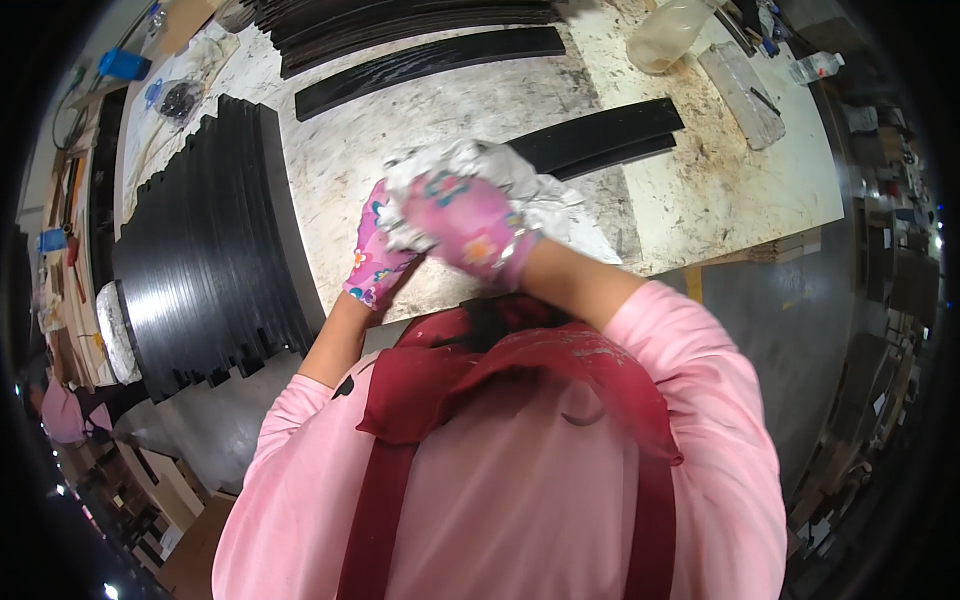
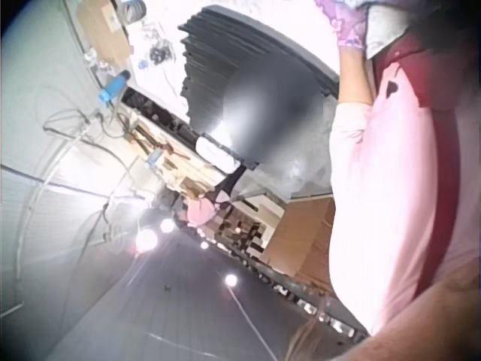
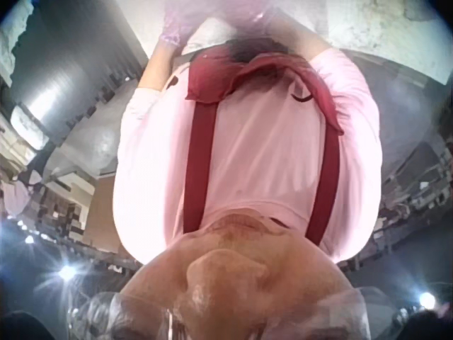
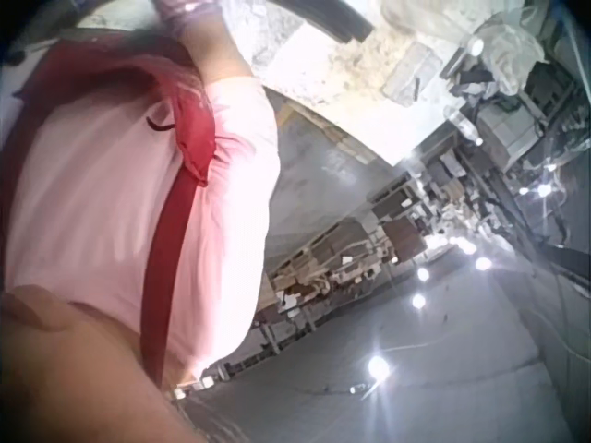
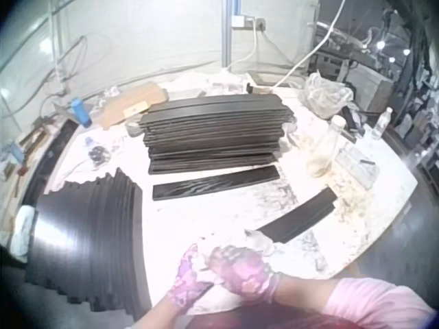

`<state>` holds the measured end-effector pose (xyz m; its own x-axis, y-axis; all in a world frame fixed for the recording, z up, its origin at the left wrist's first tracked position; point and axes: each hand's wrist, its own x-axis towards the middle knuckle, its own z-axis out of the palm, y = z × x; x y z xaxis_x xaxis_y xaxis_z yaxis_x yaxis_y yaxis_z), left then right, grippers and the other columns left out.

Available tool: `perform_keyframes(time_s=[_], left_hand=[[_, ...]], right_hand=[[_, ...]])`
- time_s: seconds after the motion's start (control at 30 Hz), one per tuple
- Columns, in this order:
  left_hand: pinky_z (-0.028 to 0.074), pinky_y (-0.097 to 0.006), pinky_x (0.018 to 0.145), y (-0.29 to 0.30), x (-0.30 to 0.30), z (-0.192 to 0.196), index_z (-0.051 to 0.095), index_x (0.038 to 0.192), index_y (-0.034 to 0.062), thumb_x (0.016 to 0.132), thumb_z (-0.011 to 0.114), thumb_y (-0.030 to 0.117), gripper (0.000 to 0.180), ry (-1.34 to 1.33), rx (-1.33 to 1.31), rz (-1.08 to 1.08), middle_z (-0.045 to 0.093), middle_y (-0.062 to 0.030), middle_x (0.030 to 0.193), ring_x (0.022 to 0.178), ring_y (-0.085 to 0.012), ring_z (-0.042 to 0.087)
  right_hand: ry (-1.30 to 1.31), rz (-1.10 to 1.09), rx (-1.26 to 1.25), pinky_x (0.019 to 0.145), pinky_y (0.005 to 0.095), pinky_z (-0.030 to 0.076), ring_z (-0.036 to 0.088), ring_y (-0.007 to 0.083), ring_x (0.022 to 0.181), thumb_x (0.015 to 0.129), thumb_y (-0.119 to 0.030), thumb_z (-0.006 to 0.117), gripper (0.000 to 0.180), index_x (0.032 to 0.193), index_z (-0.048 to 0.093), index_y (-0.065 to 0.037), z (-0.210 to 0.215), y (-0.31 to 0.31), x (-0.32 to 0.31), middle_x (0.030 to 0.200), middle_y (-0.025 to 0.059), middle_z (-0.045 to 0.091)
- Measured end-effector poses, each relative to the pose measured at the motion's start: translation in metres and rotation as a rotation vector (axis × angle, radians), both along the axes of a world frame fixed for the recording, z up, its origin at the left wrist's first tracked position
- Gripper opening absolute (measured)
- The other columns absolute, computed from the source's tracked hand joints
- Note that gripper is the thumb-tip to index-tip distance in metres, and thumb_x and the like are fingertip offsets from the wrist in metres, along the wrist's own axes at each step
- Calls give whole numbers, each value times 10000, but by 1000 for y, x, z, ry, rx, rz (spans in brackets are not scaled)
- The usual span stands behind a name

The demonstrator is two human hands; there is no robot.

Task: The person wipes long black slats with a cloth, handling the slats one at a time and applying liquid from a bottle onto the cloth as needed.

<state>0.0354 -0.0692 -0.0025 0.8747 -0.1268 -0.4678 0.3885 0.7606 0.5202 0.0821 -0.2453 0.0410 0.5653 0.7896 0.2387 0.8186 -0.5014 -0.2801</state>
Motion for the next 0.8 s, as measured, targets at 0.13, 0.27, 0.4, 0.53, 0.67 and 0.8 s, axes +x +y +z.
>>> perform_keyframes(time_s=[0.13, 0.27, 0.4, 0.53, 0.67, 0.8], left_hand=[[441, -365, 977, 2, -2, 1, 555, 1169, 37, 654, 820, 161, 592, -529, 1159, -96, 576, -148, 1177, 1092, -302, 565], [449, -358, 958, 1, -3, -3, 552, 1172, 26, 653, 820, 159, 599, -445, 1170, -139, 588, -141, 1143, 1063, -299, 573], [469, -319, 921, 2, -5, 7, 547, 1173, 7, 653, 817, 143, 602, -349, 1222, -192, 602, -135, 1109, 1005, -254, 597], [474, -338, 888, -3, -3, 1, 556, 1162, 22, 652, 805, 142, 580, -432, 1116, -107, 603, -139, 1098, 987, -260, 600], [454, -367, 919, -7, -1, 2, 564, 1146, 33, 644, 806, 196, 580, -456, 1214, -162, 603, -144, 1115, 1025, -295, 586], [486, -242, 562, 2, -3, -5, 469, 1228, 38, 723, 758, 18, 583, -493, 1175, -201, 602, -71, 881, 664, -119, 582]], right_hand=[[283, -495, -54, 745, 416, 532, 648, 305, 841, 849, -342, 624, 328, 1012, 610, -59, 24, -73, 42, 961, 164, 630], [97, -300, -135, 704, 418, 544, 653, 298, 835, 791, -137, 616, 241, 1011, 585, -44, 27, -29, 25, 921, 164, 642], [110, -159, -191, 744, 403, 553, 655, 325, 897, 826, -141, 561, 280, 1077, 564, -15, 10, 1, 8, 995, 178, 651], [121, -611, -326, 594, 383, 551, 667, 297, 696, 864, -277, 592, 348, 1085, 520, -18, 33, -92, 58, 863, 183, 655], [10, -416, -397, 802, 419, 527, 650, 309, 934, 817, -257, 631, 456, 1204, 512, -49, 24, -36, 26, 1135, 183, 608], [169, -504, -336, 771, 381, 546, 651, 321, 919, 878, -201, 534, 429, 1255, 480, -3, 38, -28, 23, 1044, 169, 640]])
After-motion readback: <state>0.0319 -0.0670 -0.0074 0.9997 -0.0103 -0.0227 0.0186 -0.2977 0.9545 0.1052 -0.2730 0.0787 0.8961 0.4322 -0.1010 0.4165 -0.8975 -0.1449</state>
